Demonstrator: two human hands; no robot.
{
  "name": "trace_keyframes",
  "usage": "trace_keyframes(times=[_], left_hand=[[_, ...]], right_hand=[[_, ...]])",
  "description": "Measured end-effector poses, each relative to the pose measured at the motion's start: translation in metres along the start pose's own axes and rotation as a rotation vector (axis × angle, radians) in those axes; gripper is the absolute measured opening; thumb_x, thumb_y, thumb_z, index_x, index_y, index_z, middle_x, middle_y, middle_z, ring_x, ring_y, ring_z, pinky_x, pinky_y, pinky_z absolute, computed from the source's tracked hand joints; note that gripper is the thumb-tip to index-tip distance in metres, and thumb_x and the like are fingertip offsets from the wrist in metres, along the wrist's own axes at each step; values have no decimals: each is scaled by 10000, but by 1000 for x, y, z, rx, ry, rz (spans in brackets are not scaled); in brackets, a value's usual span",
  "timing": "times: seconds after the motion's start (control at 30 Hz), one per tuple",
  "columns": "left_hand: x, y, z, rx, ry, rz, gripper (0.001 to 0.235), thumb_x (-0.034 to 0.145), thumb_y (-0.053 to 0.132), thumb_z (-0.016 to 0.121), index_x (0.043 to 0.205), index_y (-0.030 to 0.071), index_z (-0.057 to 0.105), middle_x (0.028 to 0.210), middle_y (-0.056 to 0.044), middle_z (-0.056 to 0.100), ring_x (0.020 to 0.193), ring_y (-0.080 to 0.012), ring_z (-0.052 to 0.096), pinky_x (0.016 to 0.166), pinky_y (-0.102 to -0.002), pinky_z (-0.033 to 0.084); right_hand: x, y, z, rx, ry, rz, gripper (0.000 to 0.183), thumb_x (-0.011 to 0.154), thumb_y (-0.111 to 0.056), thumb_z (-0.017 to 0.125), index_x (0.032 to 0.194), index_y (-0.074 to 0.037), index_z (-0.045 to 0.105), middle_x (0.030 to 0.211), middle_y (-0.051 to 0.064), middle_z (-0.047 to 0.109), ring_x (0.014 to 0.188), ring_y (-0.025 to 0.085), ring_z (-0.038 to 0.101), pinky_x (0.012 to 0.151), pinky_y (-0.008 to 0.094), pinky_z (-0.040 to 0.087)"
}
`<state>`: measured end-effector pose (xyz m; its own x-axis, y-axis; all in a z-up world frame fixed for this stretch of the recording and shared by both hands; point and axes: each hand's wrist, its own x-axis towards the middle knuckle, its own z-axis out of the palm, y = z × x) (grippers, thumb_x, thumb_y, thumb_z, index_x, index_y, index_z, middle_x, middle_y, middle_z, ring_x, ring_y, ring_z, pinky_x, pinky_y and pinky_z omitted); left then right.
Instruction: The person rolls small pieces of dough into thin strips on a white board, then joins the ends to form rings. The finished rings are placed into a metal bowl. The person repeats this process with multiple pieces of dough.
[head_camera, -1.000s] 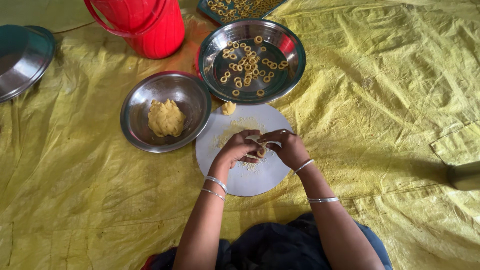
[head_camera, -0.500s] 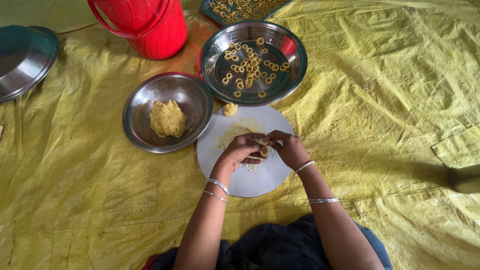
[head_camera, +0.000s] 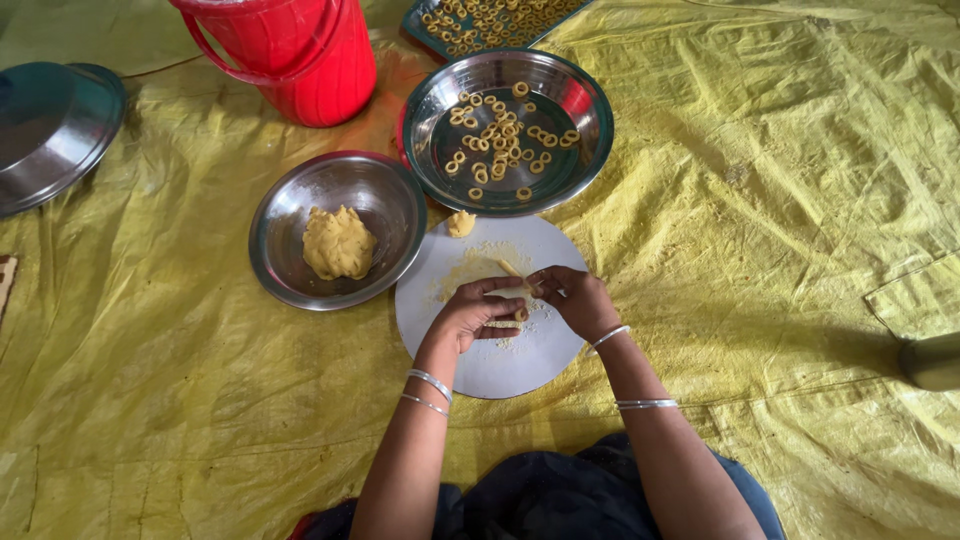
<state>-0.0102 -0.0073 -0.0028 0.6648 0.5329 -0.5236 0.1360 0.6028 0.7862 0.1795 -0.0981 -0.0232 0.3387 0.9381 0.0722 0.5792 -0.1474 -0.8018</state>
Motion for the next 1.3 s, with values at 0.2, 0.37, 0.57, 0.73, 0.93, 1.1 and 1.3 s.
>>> trace_keyframes(times=[0.2, 0.37, 0.57, 0.73, 0.93, 1.1, 1.3], left_hand=[[1, 8, -10, 40, 26, -35, 473, 804, 73, 798, 1258, 88, 669, 1004, -78, 758, 878, -176, 743, 718, -342, 683], [33, 34, -21, 231, 94, 55, 405, 812, 48, 814, 1199, 25, 693, 965, -74, 766, 802, -154, 721, 622, -285, 638], [121, 134, -36, 492, 56, 792, 463, 804, -52, 886, 1232, -29, 710, 981, -101, 712, 877, -134, 650, 781, -271, 572], [139, 162, -49, 596, 81, 965, 449, 816, -43, 808, 1248, 1, 698, 1179, -72, 763, 1095, -102, 724, 952, -242, 584], [89, 72, -32, 765, -57, 963, 366, 703, -102, 796, 1027, 58, 739, 1290, -111, 724, 1248, -206, 647, 1045, -329, 506], [43, 14, -5, 1431, -35, 618, 369, 760, 135, 846, 1119, 124, 760, 1136, -104, 750, 1141, -271, 644, 1031, -368, 477], [16, 34, -23, 1109, 16, 418, 389, 774, 126, 772, 1157, 191, 761, 978, -72, 787, 865, -183, 758, 827, -326, 599]], right_hand=[[1, 8, 3, -8, -1, 7, 214, 842, -230, 787, 1040, -150, 777, 924, 29, 801, 829, 140, 768, 769, 305, 620], [2, 9, 4, 18, 7, -16, 222, 827, -204, 804, 1029, -118, 773, 936, 50, 797, 817, 156, 771, 745, 315, 605], [4, 11, 4, 54, 3, 17, 199, 819, -190, 803, 1007, -128, 788, 878, 59, 798, 779, 160, 777, 727, 311, 612], [4, 12, 4, 45, -12, 9, 169, 847, -188, 786, 1007, -136, 782, 916, 29, 802, 797, 149, 776, 731, 301, 611], [4, -2, -2, 122, 37, -90, 177, 857, -165, 797, 1011, -80, 782, 908, 55, 799, 789, 142, 763, 726, 301, 610], [6, -5, -2, 710, -1, 66, 248, 892, -72, 708, 1135, -28, 735, 996, 52, 767, 873, 117, 730, 751, 293, 641], [13, 23, -20, 759, 87, 389, 245, 953, -57, 643, 1190, -25, 698, 963, 84, 762, 833, 171, 748, 733, 305, 646]])
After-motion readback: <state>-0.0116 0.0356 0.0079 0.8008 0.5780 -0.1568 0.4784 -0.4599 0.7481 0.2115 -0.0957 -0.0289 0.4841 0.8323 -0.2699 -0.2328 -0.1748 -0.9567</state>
